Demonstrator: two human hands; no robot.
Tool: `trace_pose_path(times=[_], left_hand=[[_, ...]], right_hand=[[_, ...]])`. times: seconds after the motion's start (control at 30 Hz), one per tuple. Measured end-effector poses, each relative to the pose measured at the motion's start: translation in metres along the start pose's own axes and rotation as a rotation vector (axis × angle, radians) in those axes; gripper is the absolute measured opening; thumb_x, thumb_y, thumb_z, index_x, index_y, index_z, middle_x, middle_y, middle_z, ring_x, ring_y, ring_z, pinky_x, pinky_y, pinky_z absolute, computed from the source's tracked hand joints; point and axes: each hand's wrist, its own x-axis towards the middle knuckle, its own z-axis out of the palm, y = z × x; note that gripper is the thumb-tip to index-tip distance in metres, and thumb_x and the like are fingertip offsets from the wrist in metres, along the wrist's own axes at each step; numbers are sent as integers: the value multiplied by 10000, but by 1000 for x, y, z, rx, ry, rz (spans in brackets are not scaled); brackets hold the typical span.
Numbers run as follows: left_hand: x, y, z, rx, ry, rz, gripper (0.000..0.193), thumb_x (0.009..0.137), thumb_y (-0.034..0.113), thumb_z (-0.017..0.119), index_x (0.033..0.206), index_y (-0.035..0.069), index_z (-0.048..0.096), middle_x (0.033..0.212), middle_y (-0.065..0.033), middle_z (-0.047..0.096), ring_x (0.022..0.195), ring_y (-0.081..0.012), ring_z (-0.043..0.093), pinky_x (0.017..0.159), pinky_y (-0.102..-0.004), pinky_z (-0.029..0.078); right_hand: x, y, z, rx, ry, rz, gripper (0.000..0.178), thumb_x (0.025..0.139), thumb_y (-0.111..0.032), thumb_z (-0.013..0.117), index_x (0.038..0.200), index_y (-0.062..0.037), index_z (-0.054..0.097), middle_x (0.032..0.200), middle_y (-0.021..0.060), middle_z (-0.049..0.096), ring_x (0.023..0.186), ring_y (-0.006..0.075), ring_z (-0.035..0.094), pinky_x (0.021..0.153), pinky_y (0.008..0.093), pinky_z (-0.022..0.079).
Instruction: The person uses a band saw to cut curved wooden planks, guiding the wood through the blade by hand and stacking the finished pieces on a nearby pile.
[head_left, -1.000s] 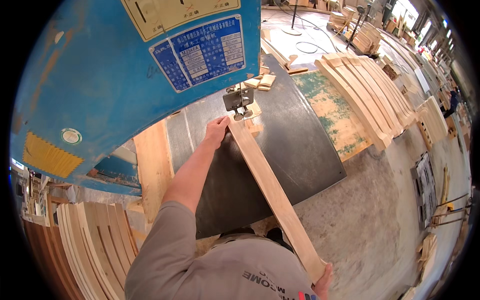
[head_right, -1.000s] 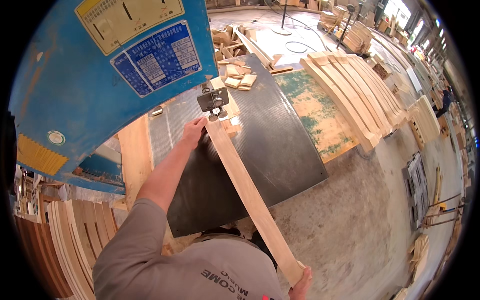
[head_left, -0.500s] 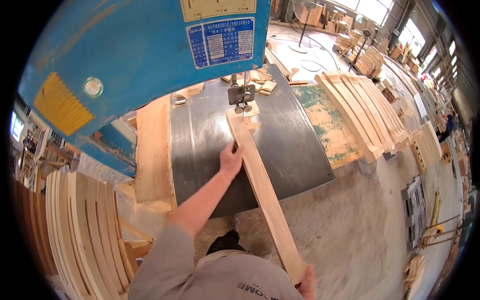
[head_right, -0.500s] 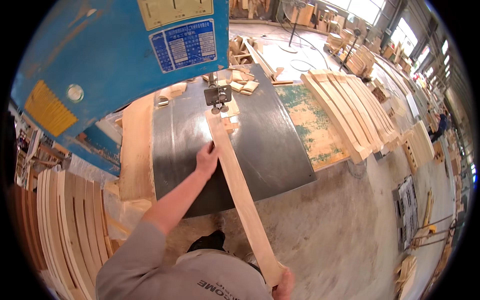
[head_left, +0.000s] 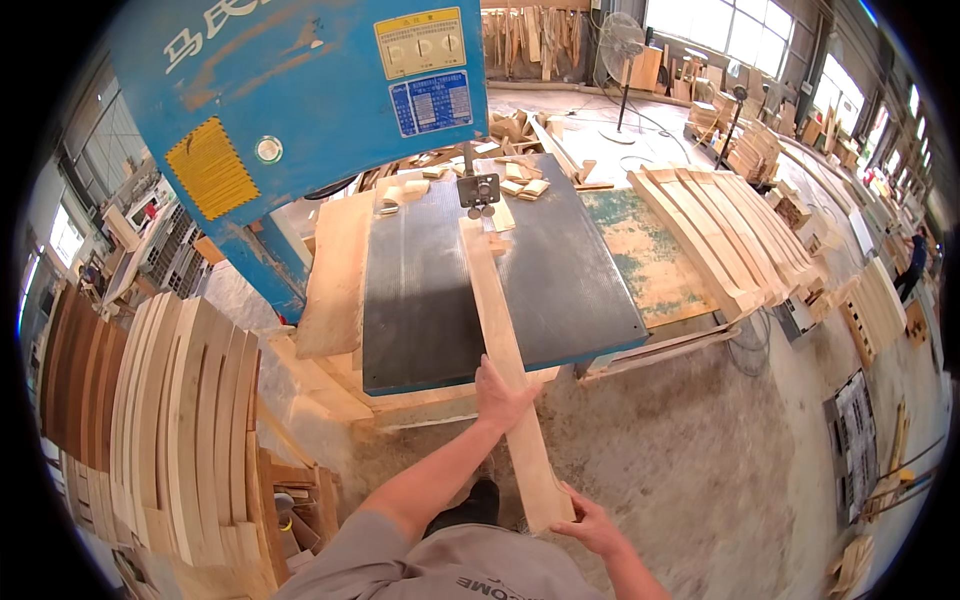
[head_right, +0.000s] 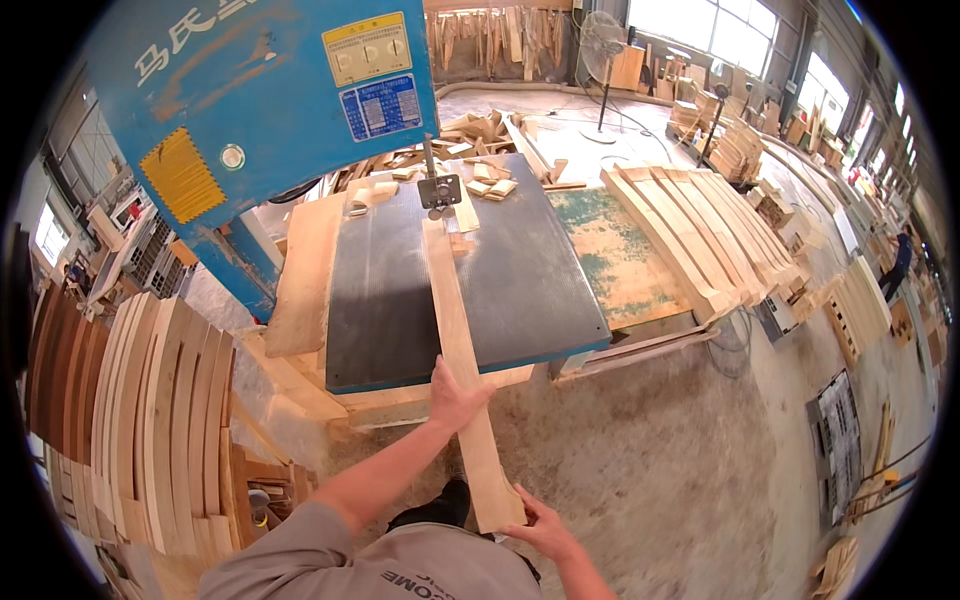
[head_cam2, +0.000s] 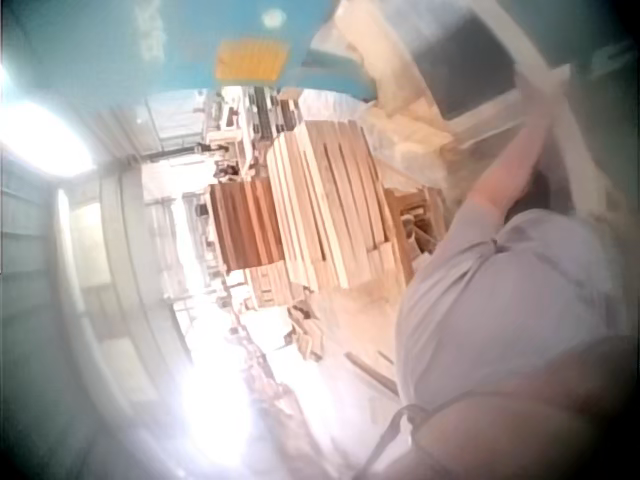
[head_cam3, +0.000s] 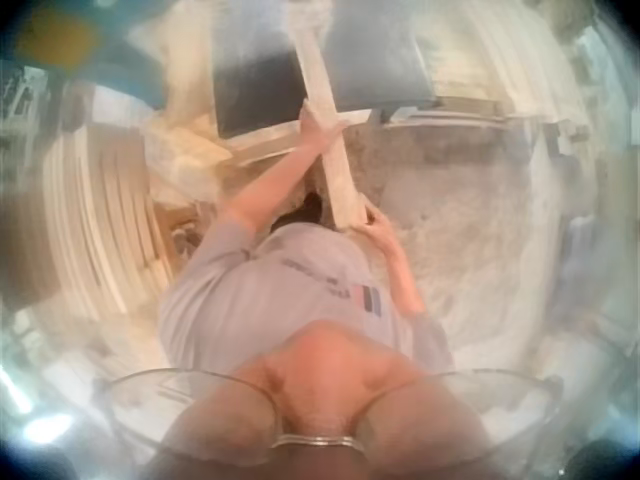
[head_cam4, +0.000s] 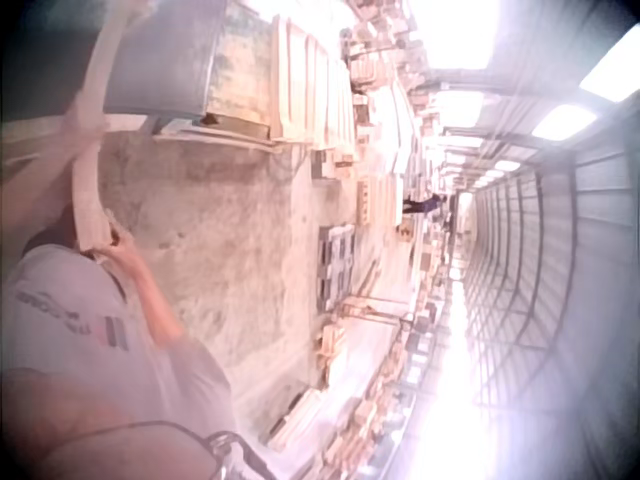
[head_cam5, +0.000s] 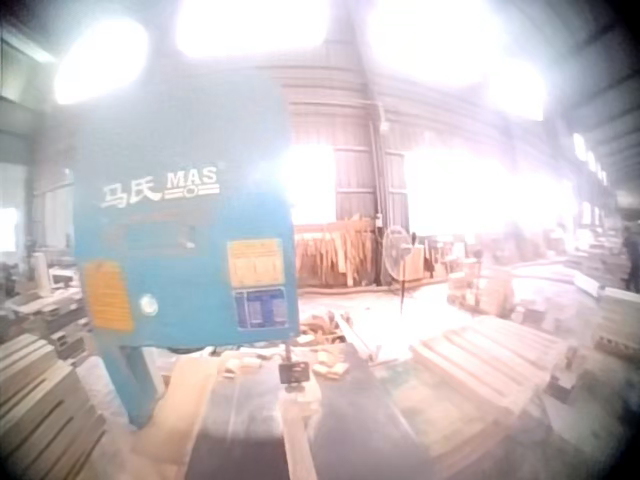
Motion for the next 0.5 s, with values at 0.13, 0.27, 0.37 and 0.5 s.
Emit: trace_pose_path(times=[0.13, 0.27, 0.37, 0.5], left_hand=[[11, -10, -8, 9, -53, -10, 1051, 707, 364, 777, 1426, -125, 188, 1367, -303, 383, 1294, -433, 374, 1115, -461, 307], [25, -31, -19, -32, -82, 23, 1051, 692, 355, 776, 1435, -106, 192, 1357, -268, 407, 1298, -401, 386, 1112, -443, 323], [29, -28, -44, -97, -183, -35, 1046, 684, 349, 776, 1444, -87, 203, 1363, -250, 407, 1303, -382, 390, 1109, -431, 334], [33, -28, -58, -94, -207, -53, 1039, 685, 333, 772, 1451, -79, 203, 1374, -250, 394, 1314, -377, 379, 1111, -426, 337]], right_hand=[[10, 11, 15, 30, -47, -25, 951, 762, -67, 828, 1528, -20, 265, 1310, 96, 574, 1115, 145, 578, 967, 300, 469], [25, -2, 36, -129, -123, 24, 1002, 748, -99, 847, 1542, -52, 238, 1258, 104, 608, 1085, 150, 599, 971, 306, 470], [39, 1, 45, -238, -224, 38, 1042, 735, -139, 866, 1553, -92, 223, 1234, 106, 623, 1070, 148, 608, 968, 308, 474], [47, 0, 54, -270, -273, 11, 1059, 744, -137, 862, 1562, -108, 189, 1233, 92, 624, 1046, 135, 609, 949, 302, 482]])
